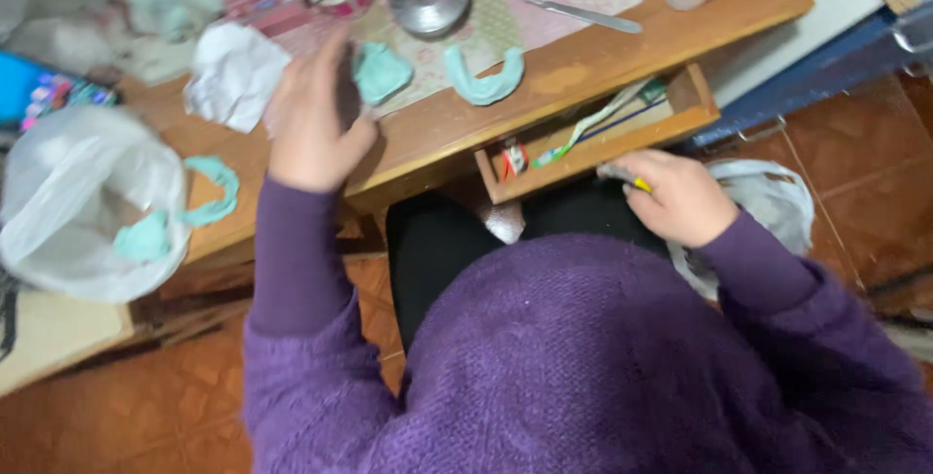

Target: The person trims a light blue dental mold using metal shears over a trash bin, then uses a pink sanding block to smooth the edges of the mold on a workbench.

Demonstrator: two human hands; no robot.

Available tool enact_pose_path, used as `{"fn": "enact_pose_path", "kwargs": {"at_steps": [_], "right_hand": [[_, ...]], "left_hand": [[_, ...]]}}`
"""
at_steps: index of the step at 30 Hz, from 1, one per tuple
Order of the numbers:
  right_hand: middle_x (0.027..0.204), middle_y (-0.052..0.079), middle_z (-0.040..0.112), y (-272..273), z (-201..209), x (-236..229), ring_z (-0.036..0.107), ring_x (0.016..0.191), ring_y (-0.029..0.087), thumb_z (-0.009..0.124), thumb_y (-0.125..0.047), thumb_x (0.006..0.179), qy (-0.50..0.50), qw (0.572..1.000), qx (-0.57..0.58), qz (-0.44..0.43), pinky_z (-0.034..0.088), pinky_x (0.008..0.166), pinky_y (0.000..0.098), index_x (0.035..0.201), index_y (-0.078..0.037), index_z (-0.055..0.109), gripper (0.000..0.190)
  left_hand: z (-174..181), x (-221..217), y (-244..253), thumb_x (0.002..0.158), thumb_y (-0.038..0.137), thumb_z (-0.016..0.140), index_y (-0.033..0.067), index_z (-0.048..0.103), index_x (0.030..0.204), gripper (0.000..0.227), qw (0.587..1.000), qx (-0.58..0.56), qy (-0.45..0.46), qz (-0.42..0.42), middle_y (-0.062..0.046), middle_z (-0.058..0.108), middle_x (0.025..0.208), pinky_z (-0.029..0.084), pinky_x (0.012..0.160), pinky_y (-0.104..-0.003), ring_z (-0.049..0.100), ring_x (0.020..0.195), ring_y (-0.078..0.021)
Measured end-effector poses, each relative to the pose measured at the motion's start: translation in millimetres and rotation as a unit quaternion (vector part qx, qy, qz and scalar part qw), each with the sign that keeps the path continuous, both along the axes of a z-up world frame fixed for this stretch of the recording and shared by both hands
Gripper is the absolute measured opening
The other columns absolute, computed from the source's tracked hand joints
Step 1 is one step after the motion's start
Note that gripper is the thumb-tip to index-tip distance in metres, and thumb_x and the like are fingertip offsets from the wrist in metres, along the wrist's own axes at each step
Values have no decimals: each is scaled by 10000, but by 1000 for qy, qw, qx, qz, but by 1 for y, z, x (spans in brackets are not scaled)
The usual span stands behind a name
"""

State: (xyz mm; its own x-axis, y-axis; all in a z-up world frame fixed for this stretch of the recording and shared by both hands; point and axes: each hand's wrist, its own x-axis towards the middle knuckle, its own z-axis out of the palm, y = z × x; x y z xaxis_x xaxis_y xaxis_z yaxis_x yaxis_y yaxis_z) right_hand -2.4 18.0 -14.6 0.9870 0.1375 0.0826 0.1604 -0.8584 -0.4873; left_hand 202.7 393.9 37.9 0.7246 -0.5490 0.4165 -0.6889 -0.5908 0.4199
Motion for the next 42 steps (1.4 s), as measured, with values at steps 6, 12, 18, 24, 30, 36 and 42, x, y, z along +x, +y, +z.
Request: {"fn": "enact_pose_path", "kwargs": {"at_steps": [6, 12, 18, 24, 30, 36, 42], "right_hand": [[998, -11, 796, -14, 54, -32, 736, 784, 338, 642, -118, 716, 162, 971, -166, 58, 570, 656, 452, 1161, -249, 690, 466], [874, -4, 658, 27, 48, 27, 709, 937, 239, 612, -645, 923, -4, 964, -244, 107, 551, 840, 403, 1181, -243, 680, 482], [1078, 98, 610, 41, 30, 36, 601, 1127, 307, 631, -770, 818, -100, 969, -146, 172, 464, 931, 442, 1196, -167, 686, 714], [1342, 113, 560, 9, 50, 7, 485, 1336, 322, 903, -425, 592, -109, 980, -125, 113, 285, 1144, 564, 1330, -148, 634, 833], [1487, 280, 458, 16, 9, 6, 356, 1442, 471, 807, -616, 769, -242, 960, -130, -55, 144, 1210, 646, 1331, -13, 644, 840], [1564, 287, 282, 33, -9, 57, 287, 1466, 525, 973, -474, 765, -308, 933, -99, -158, 256, 1223, 693, 1471, 10, 421, 1019], [1545, 288, 329, 41, -25, 81, 270, 1469, 511, 979, -479, 768, -328, 919, -96, -196, 202, 1219, 676, 1175, 12, 564, 761]], "left_hand": [[13, -58, 4, 777, 16, 614, -49, 565, 1382, 611, 998, -60, -3, -35, -248, 561, 1455, 349, 1150, -494, 520, 1313, -409], [-27, -71, 1, 847, 98, 620, 127, 682, 1327, 485, 993, -74, -43, -86, -78, 617, 1420, 415, 1061, -483, 575, 1232, -348], [-33, -87, 12, 852, 61, 583, 180, 744, 1242, 438, 993, -75, -51, -75, -39, 677, 1351, 480, 1022, -455, 636, 1134, -301], [-24, -104, 23, 704, -157, 608, -49, 721, 1023, 355, 989, -147, 11, -9, -185, 716, 1200, 515, 907, -384, 637, 1002, -309], [-24, -94, 15, 740, -162, 626, -48, 716, 1011, 308, 982, -188, 22, 6, -190, 732, 1141, 534, 814, -343, 683, 914, -277], [-14, -85, 5, 753, -97, 655, -29, 734, 973, 244, 982, -185, 8, -43, -187, 744, 1125, 586, 791, -314, 756, 940, -286], [-21, -84, 20, 743, -87, 650, -16, 729, 966, 247, 975, -212, 31, -53, -158, 749, 1083, 588, 808, -310, 757, 927, -272]]}}
